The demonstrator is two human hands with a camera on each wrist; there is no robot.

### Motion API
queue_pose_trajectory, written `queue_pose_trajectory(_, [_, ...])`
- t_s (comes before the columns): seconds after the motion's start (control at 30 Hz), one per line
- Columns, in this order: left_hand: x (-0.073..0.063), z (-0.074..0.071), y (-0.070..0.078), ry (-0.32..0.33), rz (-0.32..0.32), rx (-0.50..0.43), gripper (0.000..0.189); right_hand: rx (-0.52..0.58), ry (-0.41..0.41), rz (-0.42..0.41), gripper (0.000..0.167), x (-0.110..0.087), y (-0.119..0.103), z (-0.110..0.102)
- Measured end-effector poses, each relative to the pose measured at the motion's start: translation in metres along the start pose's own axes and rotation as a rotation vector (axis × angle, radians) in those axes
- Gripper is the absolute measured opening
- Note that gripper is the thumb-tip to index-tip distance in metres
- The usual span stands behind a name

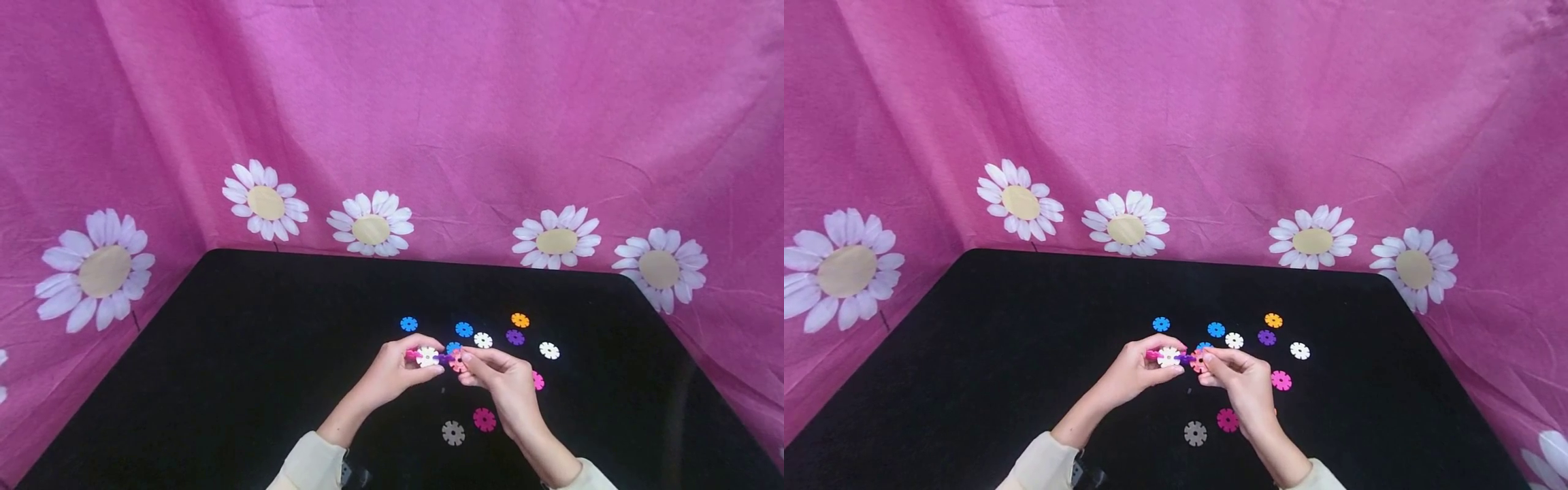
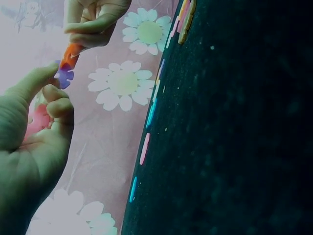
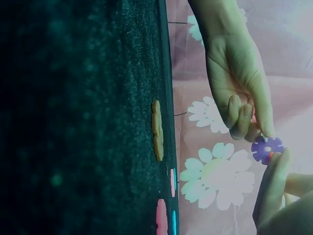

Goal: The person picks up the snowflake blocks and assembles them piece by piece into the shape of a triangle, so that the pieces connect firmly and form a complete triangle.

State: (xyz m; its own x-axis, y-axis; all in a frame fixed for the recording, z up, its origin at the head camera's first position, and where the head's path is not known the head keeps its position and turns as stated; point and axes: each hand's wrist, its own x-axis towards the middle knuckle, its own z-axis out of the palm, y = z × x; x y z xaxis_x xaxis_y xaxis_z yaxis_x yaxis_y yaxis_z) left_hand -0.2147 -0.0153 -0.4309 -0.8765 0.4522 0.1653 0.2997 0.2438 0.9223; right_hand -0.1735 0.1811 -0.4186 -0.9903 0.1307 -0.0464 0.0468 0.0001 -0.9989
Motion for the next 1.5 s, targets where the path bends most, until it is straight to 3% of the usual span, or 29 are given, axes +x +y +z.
queue_pose_trajectory(0.13, [-0.001,0.001,0.001,0.046,0.023,0.007,0.032,-0.039,-0.014,-0.03,0.037,-0.002,-0.002,0.001])
queue_pose_trajectory(0.43, [-0.001,0.001,0.002,0.105,0.0,0.02,0.027,-0.164,-0.015,-0.068,0.044,-0.003,-0.001,-0.003])
queue_pose_trajectory(0.6, [-0.002,0.0,0.001,0.116,-0.018,0.009,0.028,-0.343,-0.006,-0.08,0.031,-0.001,0.004,-0.017])
queue_pose_trajectory(0.8, [-0.001,-0.002,-0.001,0.122,-0.041,0.008,0.028,-0.71,-0.19,-0.155,0.021,-0.003,0.01,-0.037])
queue_pose_trajectory(0.93, [-0.001,-0.003,-0.001,0.114,-0.046,0.003,0.028,-0.848,-0.322,-0.243,0.024,-0.006,0.014,-0.045])
queue_pose_trajectory(1.13, [-0.001,-0.003,-0.001,0.115,-0.04,-0.008,0.027,-0.91,-0.43,-0.278,0.026,-0.009,0.018,-0.052])
queue_pose_trajectory(1.4, [-0.001,-0.004,-0.001,0.109,-0.055,-0.006,0.026,-0.908,-0.447,-0.296,0.016,-0.009,0.018,-0.055])
queue_pose_trajectory(1.5, [-0.002,-0.004,-0.001,0.103,-0.066,-0.003,0.026,-0.861,-0.447,-0.259,0.014,-0.008,0.018,-0.056])
